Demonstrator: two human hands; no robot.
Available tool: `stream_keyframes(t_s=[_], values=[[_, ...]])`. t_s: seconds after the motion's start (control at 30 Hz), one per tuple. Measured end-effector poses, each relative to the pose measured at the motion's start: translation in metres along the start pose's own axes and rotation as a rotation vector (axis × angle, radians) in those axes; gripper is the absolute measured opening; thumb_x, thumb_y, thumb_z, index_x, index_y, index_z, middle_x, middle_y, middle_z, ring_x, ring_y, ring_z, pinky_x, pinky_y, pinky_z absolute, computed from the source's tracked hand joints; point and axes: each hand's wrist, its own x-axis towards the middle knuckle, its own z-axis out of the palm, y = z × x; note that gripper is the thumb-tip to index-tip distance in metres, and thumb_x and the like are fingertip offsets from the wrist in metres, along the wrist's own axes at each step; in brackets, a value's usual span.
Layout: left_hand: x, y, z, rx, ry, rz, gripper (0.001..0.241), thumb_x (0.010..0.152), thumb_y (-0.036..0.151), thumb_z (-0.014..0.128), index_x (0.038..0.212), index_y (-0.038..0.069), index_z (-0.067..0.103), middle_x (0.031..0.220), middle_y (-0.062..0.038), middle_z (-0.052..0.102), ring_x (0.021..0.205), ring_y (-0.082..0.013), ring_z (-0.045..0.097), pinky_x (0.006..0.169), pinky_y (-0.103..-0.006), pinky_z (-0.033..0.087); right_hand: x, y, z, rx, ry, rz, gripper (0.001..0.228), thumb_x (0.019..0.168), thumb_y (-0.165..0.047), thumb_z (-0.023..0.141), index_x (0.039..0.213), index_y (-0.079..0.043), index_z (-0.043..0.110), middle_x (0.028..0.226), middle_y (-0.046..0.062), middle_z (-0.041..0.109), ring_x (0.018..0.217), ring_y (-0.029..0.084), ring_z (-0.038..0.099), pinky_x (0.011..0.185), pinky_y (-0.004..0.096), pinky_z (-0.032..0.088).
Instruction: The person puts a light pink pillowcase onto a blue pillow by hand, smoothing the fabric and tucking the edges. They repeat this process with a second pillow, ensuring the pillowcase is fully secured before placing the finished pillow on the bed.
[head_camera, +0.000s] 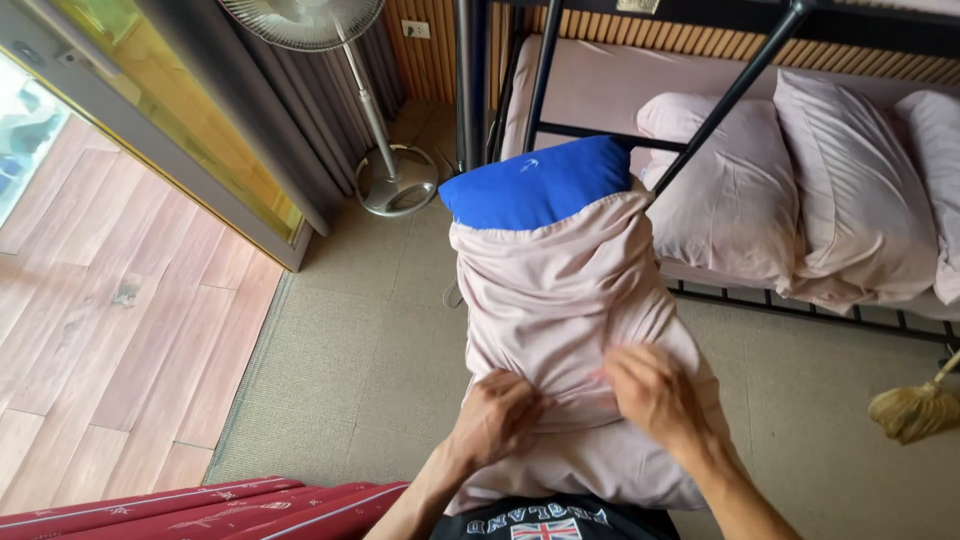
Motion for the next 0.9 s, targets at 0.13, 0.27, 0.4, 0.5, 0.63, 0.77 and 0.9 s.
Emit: stream_keyframes(t_s=[0.13, 0.27, 0.4, 0.5, 0.63, 0.77, 0.9], values=[[0.019, 0.018, -0.031, -0.006, 0.303, 0.073, 0.022, 0.087, 0.020, 0.078, 0.092, 0.001, 0.068, 0.098, -0.017, 0.071, 0.097, -0.0354, 0.067, 0.089, -0.0429, 0.052, -0.025, -0.011, -0.013, 0.133, -0.325, 0.188, 0.013, 0.088, -0.024, 0.075, 0.080, -0.014, 0.077, 0.071, 0.002, 0.076, 0.074, 0.017, 0.072, 0.074, 0.035, 0.057], [0.004, -0.011, 0.022, 0.093, 0.411, 0.447, 0.014, 0.085, 0.023, 0.070, 0.093, 0.011, 0.066, 0.099, -0.007, 0.072, 0.104, -0.0289, 0.069, 0.101, -0.0464, 0.046, 0.012, 0.020, -0.009, 0.163, -0.141, 0.232, 0.014, 0.088, -0.021, 0.075, 0.091, -0.007, 0.076, 0.088, 0.009, 0.076, 0.080, 0.020, 0.071, 0.072, 0.031, 0.058], [0.000, -0.022, 0.030, -0.137, 0.143, 0.154, 0.014, 0.097, 0.024, 0.066, 0.096, 0.011, 0.072, 0.099, -0.006, 0.074, 0.097, -0.0197, 0.071, 0.113, -0.0370, 0.054, 0.052, 0.015, -0.017, -0.188, 0.101, 0.012, 0.042, 0.074, -0.035, 0.076, 0.100, -0.001, 0.073, 0.103, 0.016, 0.074, 0.093, 0.028, 0.071, 0.080, 0.036, 0.058], [0.032, 0.026, -0.039, -0.025, 0.161, -0.015, 0.030, 0.096, 0.032, 0.068, 0.106, 0.004, 0.070, 0.107, -0.015, 0.071, 0.109, -0.0288, 0.067, 0.110, -0.0431, 0.045, -0.002, 0.020, -0.001, 0.106, -0.069, 0.402, 0.006, 0.092, -0.011, 0.072, 0.095, -0.006, 0.074, 0.093, 0.004, 0.077, 0.084, 0.020, 0.073, 0.072, 0.035, 0.060], [0.064, 0.034, -0.008, 0.341, 0.534, 0.263, 0.050, 0.083, 0.035, 0.066, 0.120, 0.003, 0.074, 0.132, -0.024, 0.066, 0.126, -0.0381, 0.059, 0.106, -0.0472, 0.035, -0.023, 0.032, -0.011, 0.094, -0.042, 0.394, 0.010, 0.087, 0.000, 0.065, 0.092, -0.005, 0.072, 0.090, 0.006, 0.073, 0.086, 0.024, 0.071, 0.078, 0.037, 0.058], [0.059, -0.010, 0.063, 0.195, 0.229, 0.408, 0.032, 0.086, 0.023, 0.063, 0.114, 0.015, 0.075, 0.130, -0.005, 0.072, 0.135, -0.0304, 0.059, 0.122, -0.0557, 0.027, 0.015, 0.059, -0.022, 0.216, 0.025, 0.453, 0.017, 0.093, -0.021, 0.073, 0.101, -0.006, 0.074, 0.101, 0.008, 0.074, 0.080, 0.020, 0.070, 0.072, 0.031, 0.057], [0.042, -0.012, 0.050, 0.097, 0.109, 0.370, 0.040, 0.087, 0.024, 0.064, 0.125, 0.014, 0.072, 0.133, -0.003, 0.073, 0.138, -0.0192, 0.062, 0.125, -0.0445, 0.036, 0.024, 0.081, 0.009, 0.202, 0.222, 0.090, 0.042, 0.096, -0.029, 0.067, 0.120, 0.005, 0.065, 0.111, 0.025, 0.069, 0.095, 0.036, 0.068, 0.078, 0.041, 0.056]])
